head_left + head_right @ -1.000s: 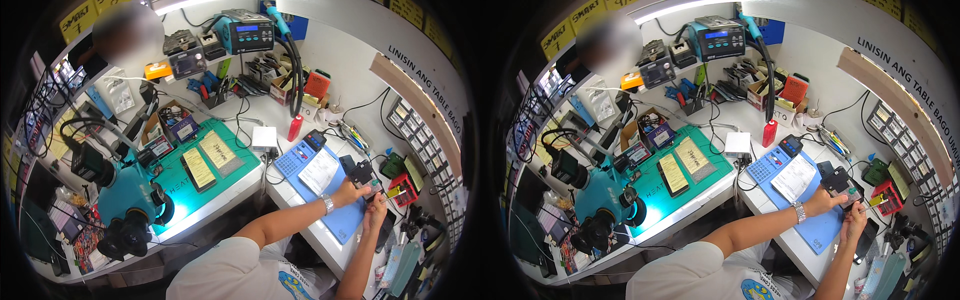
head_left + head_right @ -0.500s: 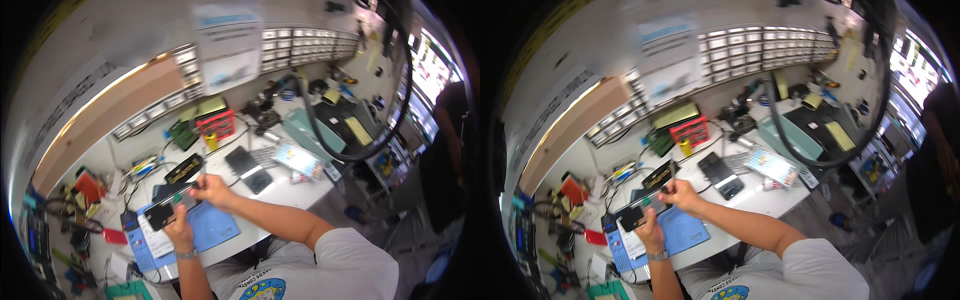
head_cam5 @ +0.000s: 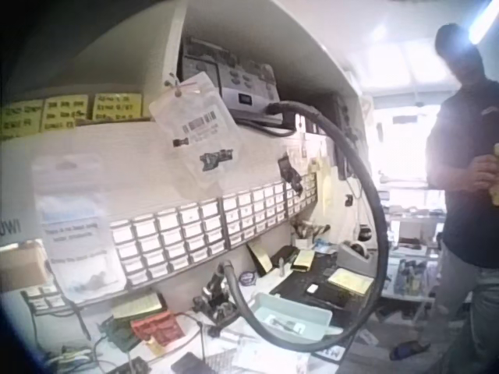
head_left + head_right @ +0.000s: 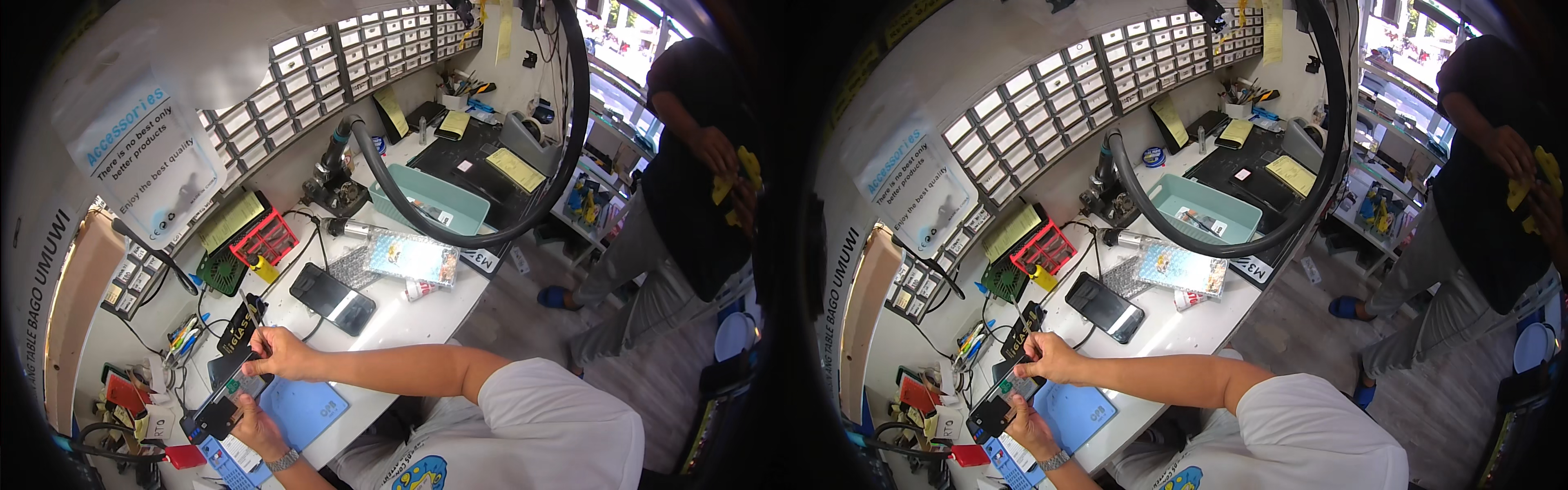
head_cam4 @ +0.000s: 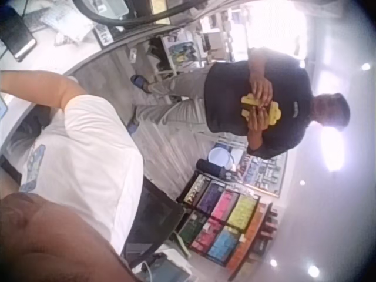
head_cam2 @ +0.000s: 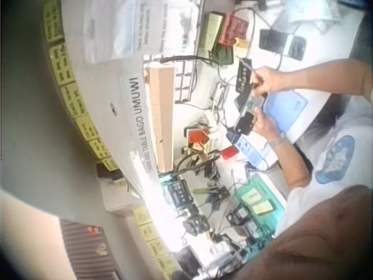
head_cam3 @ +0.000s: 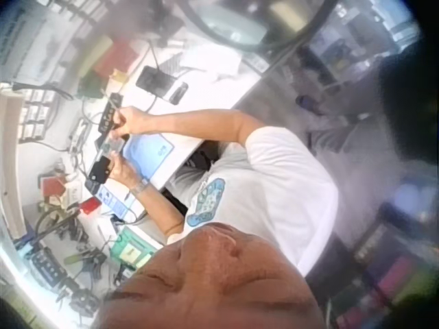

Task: The person sits at a cluttered workbench and uses a soldering iron and a screwdriver to work on a disassembled smartphone. They heat the device's internal components, then use a screwdriver to pry and adjust parts. The person handles the phone and tools throughout, occasionally interacting with another person who hands over a phone case.

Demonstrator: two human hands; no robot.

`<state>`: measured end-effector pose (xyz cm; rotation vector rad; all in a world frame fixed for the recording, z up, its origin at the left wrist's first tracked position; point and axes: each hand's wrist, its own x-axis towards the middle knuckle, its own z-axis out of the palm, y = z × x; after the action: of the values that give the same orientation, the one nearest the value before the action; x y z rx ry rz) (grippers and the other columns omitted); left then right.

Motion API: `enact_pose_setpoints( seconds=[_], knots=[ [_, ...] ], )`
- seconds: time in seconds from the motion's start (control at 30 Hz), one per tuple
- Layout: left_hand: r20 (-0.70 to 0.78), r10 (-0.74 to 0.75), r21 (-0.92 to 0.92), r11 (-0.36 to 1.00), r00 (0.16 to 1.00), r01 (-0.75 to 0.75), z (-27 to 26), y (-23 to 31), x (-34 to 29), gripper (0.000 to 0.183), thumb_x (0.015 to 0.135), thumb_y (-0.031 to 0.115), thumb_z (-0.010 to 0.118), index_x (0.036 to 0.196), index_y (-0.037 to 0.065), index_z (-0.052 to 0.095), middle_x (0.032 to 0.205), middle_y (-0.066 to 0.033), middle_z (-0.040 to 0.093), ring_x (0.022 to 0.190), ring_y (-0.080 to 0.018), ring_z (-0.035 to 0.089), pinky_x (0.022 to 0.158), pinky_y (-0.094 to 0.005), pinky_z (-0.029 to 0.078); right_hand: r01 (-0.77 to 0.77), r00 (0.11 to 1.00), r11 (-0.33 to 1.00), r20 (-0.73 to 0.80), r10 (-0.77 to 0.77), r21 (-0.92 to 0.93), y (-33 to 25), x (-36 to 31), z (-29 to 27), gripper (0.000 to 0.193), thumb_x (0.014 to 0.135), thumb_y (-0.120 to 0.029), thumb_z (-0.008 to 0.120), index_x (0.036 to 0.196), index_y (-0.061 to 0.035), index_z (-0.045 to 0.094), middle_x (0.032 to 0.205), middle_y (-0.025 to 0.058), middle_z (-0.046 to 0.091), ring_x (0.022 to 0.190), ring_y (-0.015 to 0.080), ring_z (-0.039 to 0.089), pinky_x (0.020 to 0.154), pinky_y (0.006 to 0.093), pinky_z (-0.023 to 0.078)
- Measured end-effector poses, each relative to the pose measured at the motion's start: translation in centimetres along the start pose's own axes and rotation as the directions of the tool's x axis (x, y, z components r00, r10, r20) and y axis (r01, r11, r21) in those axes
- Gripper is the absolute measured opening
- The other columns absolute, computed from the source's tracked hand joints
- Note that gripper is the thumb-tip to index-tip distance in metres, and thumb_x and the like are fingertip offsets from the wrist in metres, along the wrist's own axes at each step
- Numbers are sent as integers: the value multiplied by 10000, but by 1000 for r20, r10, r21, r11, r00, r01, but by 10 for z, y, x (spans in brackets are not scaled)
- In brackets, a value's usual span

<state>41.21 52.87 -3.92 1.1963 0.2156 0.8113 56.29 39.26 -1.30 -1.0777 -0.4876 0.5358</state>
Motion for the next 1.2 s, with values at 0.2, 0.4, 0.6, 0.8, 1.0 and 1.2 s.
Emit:
enact_pose_setpoints(
  seconds=[0.2, 0.4, 0.6, 0.8, 1.0, 1.2],
  knots=[
    [21, 42, 16, 999, 999, -43, -6, -5, -1, 396, 1006, 0, 756, 1375, -39, 615, 1290, -157, 715, 1182, -253, 700, 1093, -418, 564, 110, 994, 993, -1, -110, 35, 5, 0, 0, 557, 755, -115, 1022, 885, -155, 482, 806, -67, 472, 748, 66, 419, 625, 269, 390],
    [37, 44, -7, 999, 998, -44, -7, -2, -2, 389, 962, -13, 796, 1325, -23, 654, 1238, -142, 738, 1147, -252, 714, 1066, -417, 574, 91, 994, 995, 48, -93, 43, 0, -2, -1, 529, 737, 35, 952, 877, -135, 470, 816, -47, 480, 769, 72, 451, 648, 287, 452],
    [-58, 14, -70, 997, 998, -18, 13, -1, -6, 438, 866, -34, 886, 1263, 33, 712, 1163, -63, 756, 1037, -181, 707, 963, -340, 556, 129, 991, 992, 46, -128, -6, -9, -5, -7, 467, 809, 122, 848, 901, -129, 466, 821, -59, 471, 723, 28, 495, 623, 246, 517],
    [48, 100, -70, 993, 994, -96, 19, 11, -5, 386, 852, -46, 897, 1186, 25, 719, 1182, -115, 763, 1075, -199, 713, 980, -335, 555, 102, 986, 994, 141, -95, -44, -31, -15, -4, 397, 830, 249, 650, 943, -79, 456, 987, 22, 501, 895, 107, 640, 826, 315, 677],
    [63, 168, 39, 985, 984, -171, 15, 15, -2, 314, 868, -13, 892, 1131, 17, 723, 1128, -134, 769, 1067, -243, 738, 963, -366, 590, 245, 965, 952, 144, -220, -186, -30, -13, 0, 315, 769, 220, 631, 865, -25, 460, 914, 37, 475, 836, 104, 562, 725, 293, 686],
    [-100, 149, -11, 988, 984, -151, 2, 0, -6, 429, 862, -33, 879, 1237, 46, 685, 1165, -77, 737, 1008, -185, 694, 958, -342, 561, 168, 976, 984, 149, -158, -57, -34, -14, 1, 284, 830, 201, 620, 870, -36, 469, 938, 46, 499, 816, 131, 684, 733, 300, 657]
  ],
)
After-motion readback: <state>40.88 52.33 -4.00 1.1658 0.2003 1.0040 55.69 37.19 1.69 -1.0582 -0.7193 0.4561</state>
